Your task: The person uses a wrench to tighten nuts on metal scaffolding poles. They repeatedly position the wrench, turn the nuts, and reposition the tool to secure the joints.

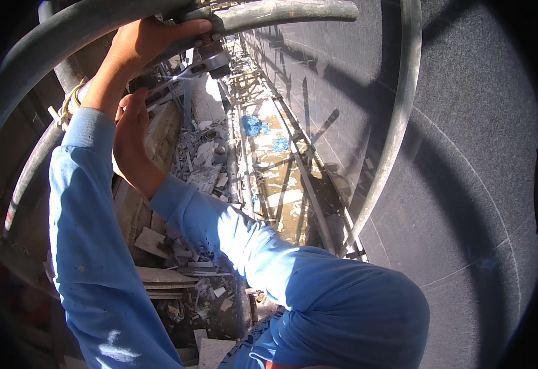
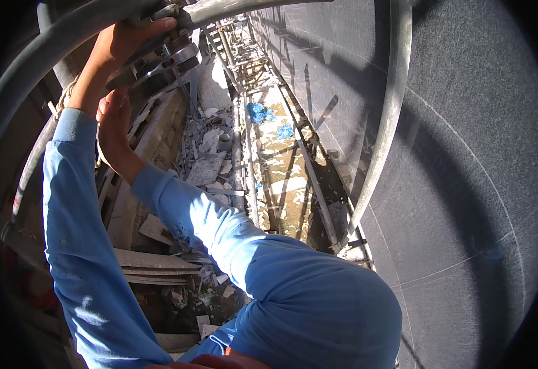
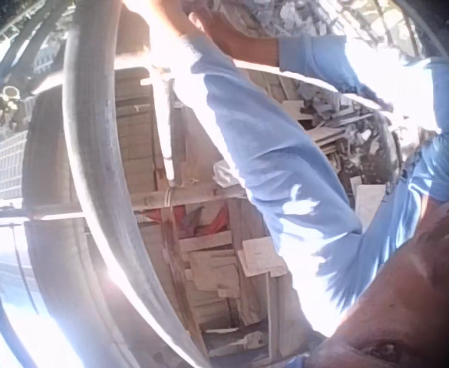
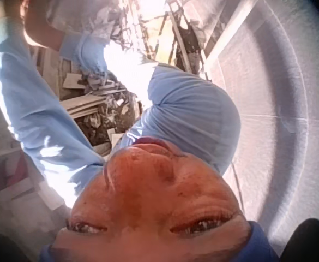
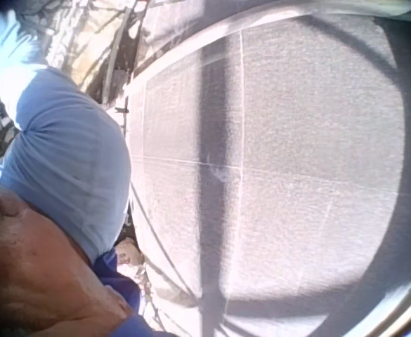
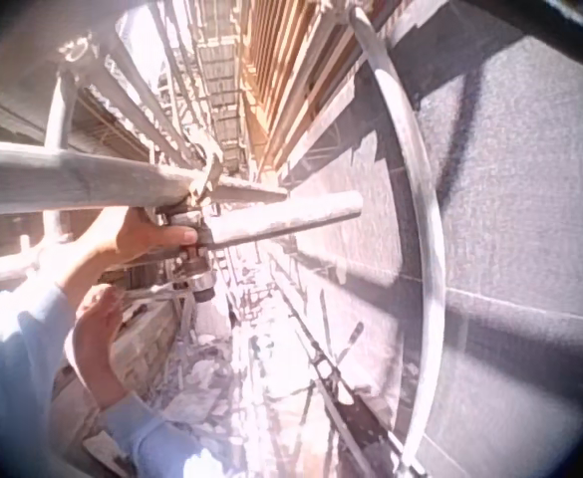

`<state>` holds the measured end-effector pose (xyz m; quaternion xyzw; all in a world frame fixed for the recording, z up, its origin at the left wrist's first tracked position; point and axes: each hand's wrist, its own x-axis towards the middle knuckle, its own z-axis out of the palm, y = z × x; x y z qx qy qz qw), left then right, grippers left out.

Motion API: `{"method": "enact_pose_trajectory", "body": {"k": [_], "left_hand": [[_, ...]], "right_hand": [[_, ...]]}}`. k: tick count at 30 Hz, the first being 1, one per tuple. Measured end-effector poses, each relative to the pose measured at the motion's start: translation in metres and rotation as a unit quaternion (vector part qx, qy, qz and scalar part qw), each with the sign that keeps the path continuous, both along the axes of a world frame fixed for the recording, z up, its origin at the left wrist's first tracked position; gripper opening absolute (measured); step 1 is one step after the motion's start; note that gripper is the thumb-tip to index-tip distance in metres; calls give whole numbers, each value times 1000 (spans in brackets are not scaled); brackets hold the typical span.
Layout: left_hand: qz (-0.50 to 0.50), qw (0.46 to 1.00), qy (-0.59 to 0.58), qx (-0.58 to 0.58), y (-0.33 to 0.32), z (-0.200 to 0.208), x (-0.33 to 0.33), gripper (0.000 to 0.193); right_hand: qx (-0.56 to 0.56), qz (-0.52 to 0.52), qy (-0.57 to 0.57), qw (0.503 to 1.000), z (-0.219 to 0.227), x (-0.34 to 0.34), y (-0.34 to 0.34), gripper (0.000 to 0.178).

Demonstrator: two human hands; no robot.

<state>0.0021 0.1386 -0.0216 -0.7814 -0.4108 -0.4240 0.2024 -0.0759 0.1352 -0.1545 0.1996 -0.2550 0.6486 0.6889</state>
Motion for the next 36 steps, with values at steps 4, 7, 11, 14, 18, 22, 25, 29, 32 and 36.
{"method": "enact_pose_trajectory", "body": {"k": [4, 7, 11, 14, 18, 22, 25, 29, 32, 36], "left_hand": [[52, 998, 28, 1, -4, 0, 2, 67], [28, 996, 72, 53, 10, 6, 16, 68], [-13, 997, 77, 24, 6, 2, 4, 67], [-94, 994, 12, -61, -10, 0, -7, 65], [-91, 995, 15, -46, -20, 1, -5, 64], [-129, 991, 20, -36, -3, 0, 11, 64], [-93, 994, 38, -32, -21, 2, -5, 63], [-57, 996, 47, -50, -10, 4, -4, 66], [-9, 981, 180, 76, 17, 8, -18, 59], [-16, 982, 168, 89, 21, 4, -22, 56]], "right_hand": [[-86, 157, -25, 984, 8, 30, -39, 58], [-117, 284, -6, 952, 33, 94, -71, 60], [-140, 295, -34, 944, 25, 99, -85, 60], [-180, 274, -85, 941, 26, 128, -115, 48], [-60, 368, -72, 925, 16, 181, -120, 38], [-77, 334, -26, 939, 8, 178, -110, 44], [-28, 337, 33, 941, -3, 109, -95, 40], [14, 221, 74, 972, 1, 68, -77, 38], [104, 247, 63, 961, -9, 54, -59, 36], [56, 74, 22, 995, -18, 23, -14, 21]]}}
